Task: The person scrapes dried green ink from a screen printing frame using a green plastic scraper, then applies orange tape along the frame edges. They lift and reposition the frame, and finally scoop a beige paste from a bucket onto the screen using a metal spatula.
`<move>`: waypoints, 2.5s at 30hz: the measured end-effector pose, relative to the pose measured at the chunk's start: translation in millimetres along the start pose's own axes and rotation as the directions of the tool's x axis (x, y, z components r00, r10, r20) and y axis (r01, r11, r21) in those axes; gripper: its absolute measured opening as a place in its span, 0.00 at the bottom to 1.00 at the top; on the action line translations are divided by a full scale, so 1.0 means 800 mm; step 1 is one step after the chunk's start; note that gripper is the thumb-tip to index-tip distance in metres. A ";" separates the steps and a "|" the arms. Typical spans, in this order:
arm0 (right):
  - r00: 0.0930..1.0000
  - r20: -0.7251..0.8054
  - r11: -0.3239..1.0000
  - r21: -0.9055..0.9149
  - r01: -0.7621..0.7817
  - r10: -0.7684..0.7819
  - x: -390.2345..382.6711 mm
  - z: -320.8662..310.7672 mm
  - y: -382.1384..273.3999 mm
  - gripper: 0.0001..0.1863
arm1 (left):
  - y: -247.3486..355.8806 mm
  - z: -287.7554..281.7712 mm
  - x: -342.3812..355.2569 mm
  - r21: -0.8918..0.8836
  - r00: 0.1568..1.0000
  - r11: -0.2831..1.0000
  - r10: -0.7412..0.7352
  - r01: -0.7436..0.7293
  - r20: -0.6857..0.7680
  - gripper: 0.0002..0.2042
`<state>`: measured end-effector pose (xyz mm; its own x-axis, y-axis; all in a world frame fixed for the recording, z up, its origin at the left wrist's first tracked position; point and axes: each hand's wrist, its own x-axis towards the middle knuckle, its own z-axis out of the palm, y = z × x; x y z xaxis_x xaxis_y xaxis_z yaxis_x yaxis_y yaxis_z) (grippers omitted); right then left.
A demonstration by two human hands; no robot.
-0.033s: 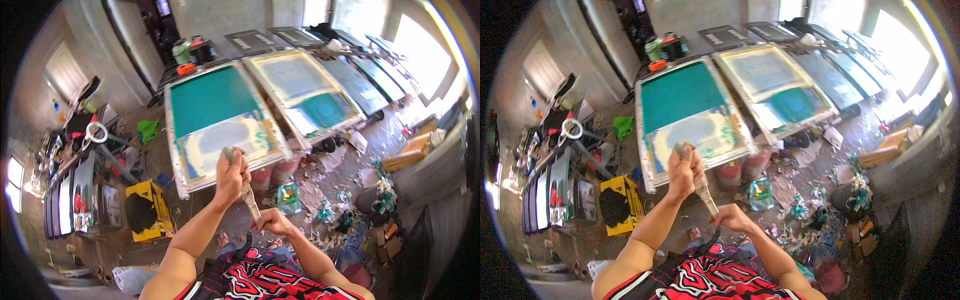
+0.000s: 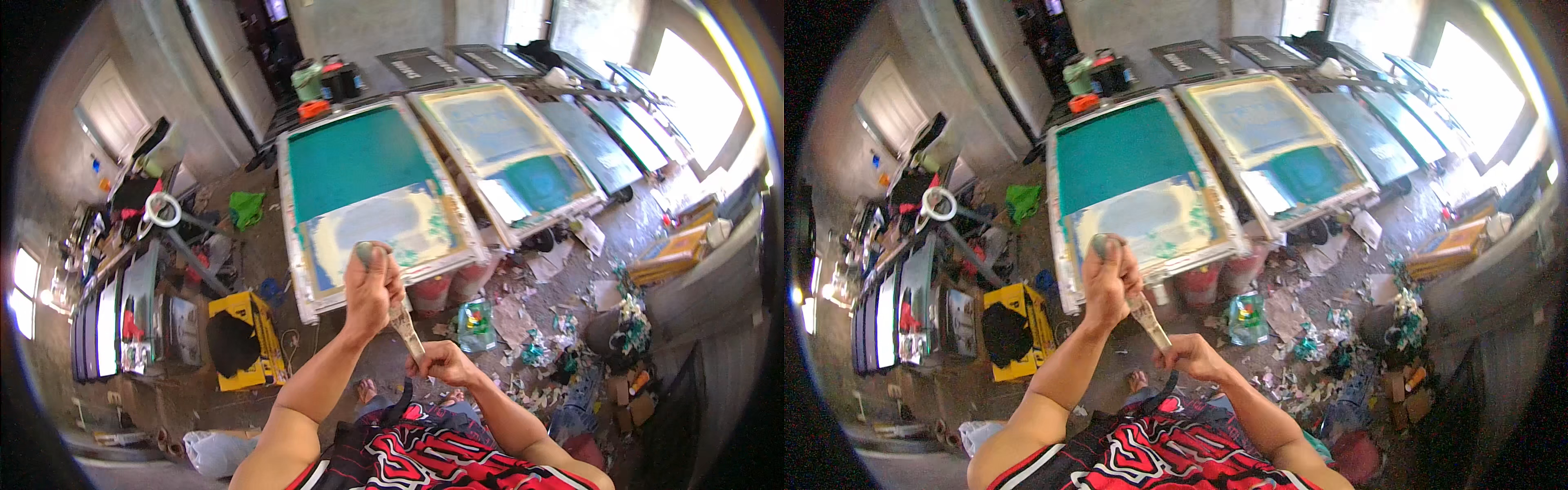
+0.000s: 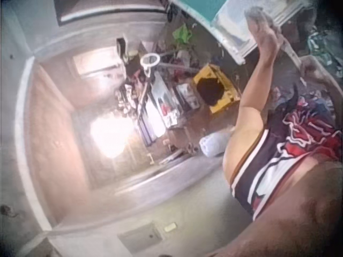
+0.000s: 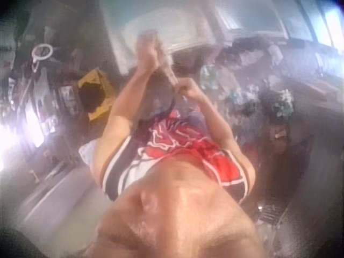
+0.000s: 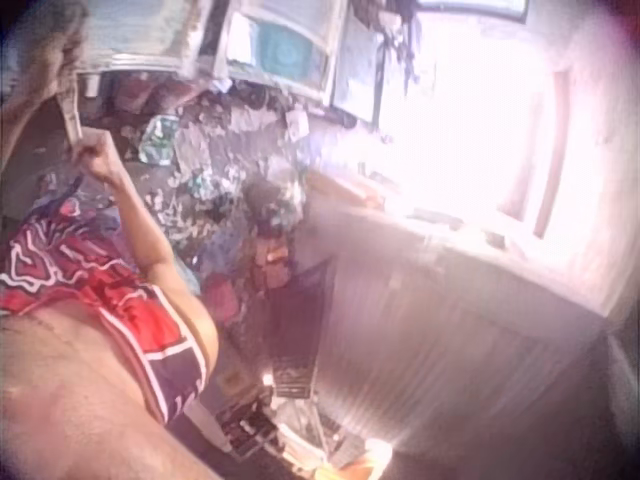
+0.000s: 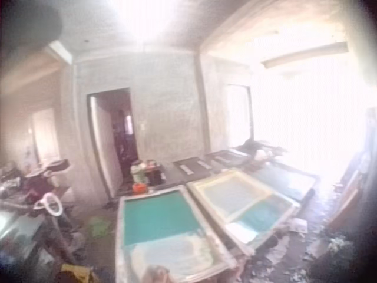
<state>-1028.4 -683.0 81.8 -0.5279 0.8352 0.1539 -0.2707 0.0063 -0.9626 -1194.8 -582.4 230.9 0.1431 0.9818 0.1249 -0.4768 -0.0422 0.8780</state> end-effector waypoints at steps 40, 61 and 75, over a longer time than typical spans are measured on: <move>0.832 -0.499 0.617 -0.582 -0.529 0.243 0.566 0.200 0.093 0.11 | 0.139 -0.717 0.303 0.897 0.840 -0.091 0.321 -0.432 0.437 0.05; 0.471 -0.837 0.235 -0.535 -0.812 -0.278 0.416 0.243 0.162 0.30 | 0.062 -0.608 0.516 0.736 0.846 0.483 0.020 -0.474 0.533 0.09; 0.515 -0.676 0.332 -0.721 -0.608 -0.527 0.717 0.129 0.142 0.20 | 0.085 -0.652 0.750 0.781 0.877 0.483 -0.051 -0.397 0.478 0.09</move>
<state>-1444.6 -259.9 83.8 0.4152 0.7983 0.4363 0.8119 -0.1089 -0.5735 -1593.9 100.6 124.4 0.5640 0.7747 0.2858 0.3899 -0.5550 0.7348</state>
